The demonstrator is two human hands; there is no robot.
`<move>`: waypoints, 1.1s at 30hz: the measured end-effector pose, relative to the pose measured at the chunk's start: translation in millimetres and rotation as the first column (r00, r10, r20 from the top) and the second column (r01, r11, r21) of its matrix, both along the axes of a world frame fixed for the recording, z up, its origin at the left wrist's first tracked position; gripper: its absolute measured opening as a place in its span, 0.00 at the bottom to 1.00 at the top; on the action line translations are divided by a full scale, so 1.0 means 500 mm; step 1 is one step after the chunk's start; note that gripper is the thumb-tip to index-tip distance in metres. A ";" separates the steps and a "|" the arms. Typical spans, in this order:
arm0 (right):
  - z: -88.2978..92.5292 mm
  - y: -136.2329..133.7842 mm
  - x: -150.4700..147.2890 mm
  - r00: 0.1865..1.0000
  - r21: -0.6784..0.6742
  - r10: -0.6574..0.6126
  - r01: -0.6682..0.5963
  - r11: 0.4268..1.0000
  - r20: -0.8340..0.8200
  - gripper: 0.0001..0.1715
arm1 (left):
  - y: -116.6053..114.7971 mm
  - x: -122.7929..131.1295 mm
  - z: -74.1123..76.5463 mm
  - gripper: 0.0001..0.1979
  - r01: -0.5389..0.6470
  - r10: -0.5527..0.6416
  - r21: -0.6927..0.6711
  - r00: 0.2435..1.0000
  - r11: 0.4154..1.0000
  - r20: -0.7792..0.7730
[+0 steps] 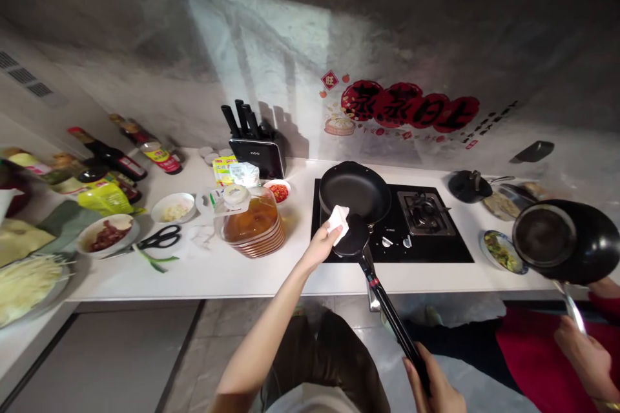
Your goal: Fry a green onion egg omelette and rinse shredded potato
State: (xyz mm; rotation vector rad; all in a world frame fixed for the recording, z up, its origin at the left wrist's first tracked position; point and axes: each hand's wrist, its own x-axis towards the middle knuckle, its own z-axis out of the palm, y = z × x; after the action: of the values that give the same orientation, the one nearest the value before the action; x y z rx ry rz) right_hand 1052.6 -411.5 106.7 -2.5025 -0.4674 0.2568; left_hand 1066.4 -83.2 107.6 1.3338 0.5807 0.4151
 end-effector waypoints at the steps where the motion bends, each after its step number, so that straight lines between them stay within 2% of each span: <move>1: 0.001 -0.003 0.013 1.000 0.011 0.017 -0.018 1.000 0.006 0.34 | -0.002 0.004 -0.003 0.23 -0.028 0.033 -0.152 0.999 0.988 0.031; 3: 0.004 -0.010 0.041 0.999 0.036 0.044 -0.044 0.998 -0.016 0.34 | 0.005 0.015 -0.006 0.23 -0.054 0.072 -0.343 0.997 0.938 0.039; 5: 0.008 -0.019 0.073 0.997 0.063 0.034 -0.030 0.998 -0.065 0.35 | 0.030 0.040 -0.005 0.22 -0.082 0.091 -0.346 0.996 0.935 0.009; 7: 0.012 -0.030 0.113 0.996 0.106 -0.021 0.031 0.994 -0.090 0.37 | 0.068 0.088 0.002 0.21 -0.153 0.147 -0.135 0.988 0.979 -0.056; 8: 0.014 -0.035 0.137 0.994 0.132 -0.054 0.065 0.989 -0.091 0.38 | 0.087 0.121 0.008 0.21 -0.179 0.183 0.045 0.977 0.983 -0.110; 9: 0.016 -0.039 0.164 0.993 0.156 -0.081 0.093 0.983 -0.084 0.38 | 0.104 0.159 0.015 0.21 -0.161 0.212 0.256 0.960 0.953 -0.183; 10: 0.018 -0.042 0.192 0.993 0.173 -0.097 0.109 0.979 -0.074 0.38 | 0.116 0.198 0.023 0.21 -0.082 0.223 0.449 0.937 0.890 -0.271; 11: 0.021 -0.042 0.220 0.993 0.181 -0.097 0.108 0.978 -0.067 0.38 | 0.122 0.236 0.032 0.23 0.043 0.211 0.584 0.909 0.811 -0.360; 12: 0.025 -0.039 0.249 0.995 0.179 -0.086 0.095 0.979 -0.059 0.37 | 0.124 0.270 0.041 0.26 0.186 0.179 0.655 0.876 0.732 -0.449; 14: 0.033 -0.026 0.305 0.998 0.152 -0.040 0.045 0.987 -0.039 0.35 | 0.110 0.308 0.057 0.32 0.405 0.103 0.678 0.810 0.613 -0.577; 15: 0.038 -0.015 0.332 1.000 0.137 -0.004 0.007 0.991 -0.023 0.34 | 0.097 0.308 0.061 0.33 0.447 0.076 0.685 0.804 0.575 -0.589; 16: 0.043 -0.001 0.357 0.999 0.125 0.042 -0.041 0.991 -0.008 0.33 | 0.080 0.294 0.063 0.31 0.432 0.070 0.709 0.827 0.557 -0.558; 17: 0.048 0.016 0.381 0.995 0.119 0.099 -0.099 0.988 0.007 0.32 | 0.060 0.267 0.061 0.27 0.369 0.079 0.745 0.869 0.555 -0.489; 18: 0.052 0.035 0.404 0.986 0.117 0.167 -0.168 0.979 0.018 0.31 | 0.037 0.229 0.053 0.21 0.251 0.106 0.785 0.922 0.566 -0.371; 19: 0.055 0.058 0.427 0.970 0.112 0.243 -0.244 0.963 0.022 0.31 | 0.011 0.185 0.041 0.17 0.113 0.155 0.788 0.954 0.605 -0.255; 21: 0.055 0.110 0.467 0.930 0.069 0.368 -0.368 0.927 0.010 0.30 | -0.050 0.091 0.002 0.14 -0.107 0.260 0.684 0.958 0.722 -0.125; 22: 0.053 0.138 0.485 0.909 0.024 0.416 -0.415 0.909 -0.010 0.30 | -0.083 0.050 -0.022 0.13 -0.187 0.316 0.589 0.941 0.786 -0.123; 24: 0.043 0.199 0.513 0.872 -0.088 0.485 -0.489 0.868 -0.060 0.29 | -0.151 -0.003 -0.072 0.15 -0.217 0.289 0.280 0.926 0.935 -0.245; 25: 0.036 0.230 0.522 0.855 -0.138 0.513 -0.519 0.844 -0.080 0.29 | -0.182 -0.014 -0.093 0.17 -0.195 0.206 0.066 0.930 0.979 -0.306; 26: 0.028 0.263 0.529 0.839 -0.178 0.537 -0.544 0.820 -0.093 0.28 | -0.211 -0.015 -0.111 0.20 -0.141 0.077 -0.178 0.943 0.974 -0.325; 27: 0.019 0.296 0.533 0.827 -0.212 0.554 -0.560 0.801 -0.092 0.27 | -0.237 -0.008 -0.123 0.23 -0.110 -0.022 -0.403 0.951 0.909 -0.309; 28: 0.009 0.330 0.534 0.823 -0.242 0.562 -0.564 0.790 -0.082 0.26 | -0.258 0.005 -0.132 0.25 -0.089 -0.085 -0.579 0.960 0.810 -0.267; 29: -0.002 0.364 0.532 0.826 -0.272 0.560 -0.555 0.786 -0.066 0.26 | -0.275 0.020 -0.137 0.27 -0.086 -0.104 -0.700 0.969 0.709 -0.224; 30: -0.012 0.399 0.528 0.835 -0.300 0.548 -0.536 0.789 -0.051 0.25 | -0.287 0.036 -0.139 0.29 -0.098 -0.086 -0.770 0.977 0.630 -0.195; 31: -0.022 0.433 0.523 0.847 -0.325 0.530 -0.513 0.794 -0.041 0.25 | -0.296 0.051 -0.140 0.30 -0.117 -0.052 -0.800 0.982 0.589 -0.182; 33: -0.038 0.489 0.513 0.871 -0.343 0.489 -0.471 0.813 -0.038 0.25 | -0.306 0.071 -0.143 0.32 -0.155 0.010 -0.794 0.983 0.588 -0.185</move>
State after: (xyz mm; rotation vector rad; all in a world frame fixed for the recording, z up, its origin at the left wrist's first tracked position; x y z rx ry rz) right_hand 1309.4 -167.0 87.5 -2.6872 -1.1758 0.5076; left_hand 1101.8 -236.2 35.9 0.4392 0.8426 0.0692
